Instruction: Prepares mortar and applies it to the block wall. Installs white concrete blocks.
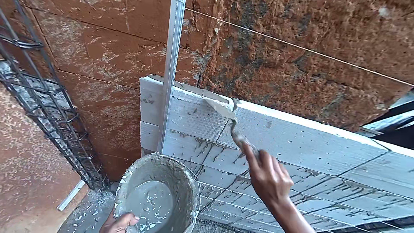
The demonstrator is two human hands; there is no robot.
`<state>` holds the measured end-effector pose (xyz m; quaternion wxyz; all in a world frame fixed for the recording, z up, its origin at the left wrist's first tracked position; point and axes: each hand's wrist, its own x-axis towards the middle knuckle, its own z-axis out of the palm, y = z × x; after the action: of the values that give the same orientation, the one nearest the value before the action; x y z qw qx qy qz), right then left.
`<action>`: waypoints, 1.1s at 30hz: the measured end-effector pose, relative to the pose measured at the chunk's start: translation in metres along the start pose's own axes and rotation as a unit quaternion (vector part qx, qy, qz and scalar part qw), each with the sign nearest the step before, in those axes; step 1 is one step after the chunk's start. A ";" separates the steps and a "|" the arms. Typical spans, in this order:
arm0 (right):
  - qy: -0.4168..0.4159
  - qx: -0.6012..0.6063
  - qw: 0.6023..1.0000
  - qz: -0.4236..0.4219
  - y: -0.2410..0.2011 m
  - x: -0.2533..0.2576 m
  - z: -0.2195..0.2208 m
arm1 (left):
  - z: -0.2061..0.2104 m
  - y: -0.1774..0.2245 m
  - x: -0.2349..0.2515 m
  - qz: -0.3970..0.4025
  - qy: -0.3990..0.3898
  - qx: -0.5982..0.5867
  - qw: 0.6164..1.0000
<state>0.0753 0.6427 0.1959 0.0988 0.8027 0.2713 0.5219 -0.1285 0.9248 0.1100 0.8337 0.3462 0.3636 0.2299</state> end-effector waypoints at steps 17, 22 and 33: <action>-0.616 0.558 0.441 0.339 -0.053 -0.125 -0.029 | 0.054 -0.043 -0.001 -0.001 -0.121 0.126 0.985; -0.541 0.666 0.256 0.445 -0.021 -0.114 -0.045 | 0.056 -0.033 0.005 -0.044 -0.063 0.049 0.996; -0.195 0.494 0.789 0.309 0.070 0.063 -0.044 | 0.046 0.013 -0.009 0.011 -0.071 -0.023 0.997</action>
<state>0.0787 0.6126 0.2952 -0.4269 0.8677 0.2049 0.1512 -0.1010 0.9090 0.1465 0.8627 0.3462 0.2942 0.2220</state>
